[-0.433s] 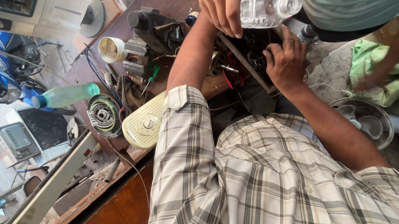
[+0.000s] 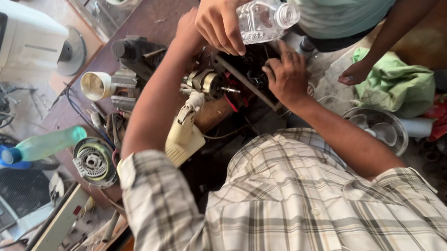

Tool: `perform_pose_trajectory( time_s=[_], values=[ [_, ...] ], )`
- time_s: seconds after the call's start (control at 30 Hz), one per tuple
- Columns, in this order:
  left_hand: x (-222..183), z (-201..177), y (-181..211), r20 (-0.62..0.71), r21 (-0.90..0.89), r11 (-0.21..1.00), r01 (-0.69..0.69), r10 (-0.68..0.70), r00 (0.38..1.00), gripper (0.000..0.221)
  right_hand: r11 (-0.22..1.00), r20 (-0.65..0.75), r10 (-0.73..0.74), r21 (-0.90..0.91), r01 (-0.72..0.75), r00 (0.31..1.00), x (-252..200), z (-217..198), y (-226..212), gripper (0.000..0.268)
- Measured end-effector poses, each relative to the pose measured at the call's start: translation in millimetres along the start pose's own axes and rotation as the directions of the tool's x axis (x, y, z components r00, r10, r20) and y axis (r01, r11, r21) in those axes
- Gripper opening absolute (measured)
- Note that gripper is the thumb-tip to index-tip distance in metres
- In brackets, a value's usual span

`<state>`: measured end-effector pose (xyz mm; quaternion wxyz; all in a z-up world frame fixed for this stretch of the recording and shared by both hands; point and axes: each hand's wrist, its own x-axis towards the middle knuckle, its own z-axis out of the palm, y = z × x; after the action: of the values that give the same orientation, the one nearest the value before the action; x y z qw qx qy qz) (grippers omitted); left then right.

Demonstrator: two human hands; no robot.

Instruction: The person repairs a small electrical appliance, likely a fan motor, by manipulating wires and using a screwdriver to adjust internal components. They repeatedly disassemble and reassemble parts of the motor housing while working at a cluttered workbench.

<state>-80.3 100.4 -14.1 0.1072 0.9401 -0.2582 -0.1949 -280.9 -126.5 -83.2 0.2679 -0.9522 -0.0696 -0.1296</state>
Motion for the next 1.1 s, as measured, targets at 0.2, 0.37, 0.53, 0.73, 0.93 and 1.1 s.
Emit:
perform_pose_trajectory(
  time_s=[0.2, 0.37, 0.53, 0.73, 0.93, 1.1],
  values=[
    [-100, -4, -7, -0.224, -0.64, 0.767, 0.049, -0.247, 0.943, 0.022, 1.0, -0.021, -0.012, -0.016, 0.011, 1.0, 2, -2, -5, 0.018],
    [-204, 5, 39, -0.208, -0.964, 0.243, -0.106, -0.446, 0.87, 0.021, 0.992, -0.117, -0.073, 0.093, 0.085, 0.99, 0, -21, -15, 0.016],
    [-253, 53, 83, -0.069, -0.949, -0.232, -0.212, -0.502, 0.862, 0.024, 0.73, 0.097, 0.041, 0.677, -0.096, 0.994, -12, -41, -50, 0.014],
    [-264, 84, 116, -0.099, -0.958, -0.174, -0.226, -0.541, 0.835, 0.023, 0.392, 0.507, -0.044, 0.801, -0.452, 0.861, -17, -63, -90, 0.019],
    [-259, 92, 123, -0.246, -0.947, -0.048, -0.318, -0.53, 0.812, 0.018, 0.492, 0.365, -0.218, 0.842, -0.221, 0.905, -13, -76, -110, 0.02],
    [-257, 88, 125, -0.311, -0.945, 0.077, -0.318, -0.515, 0.799, 0.016, 0.551, 0.325, -0.168, 0.814, -0.185, 0.931, -15, -79, -117, 0.018]
  ],
)
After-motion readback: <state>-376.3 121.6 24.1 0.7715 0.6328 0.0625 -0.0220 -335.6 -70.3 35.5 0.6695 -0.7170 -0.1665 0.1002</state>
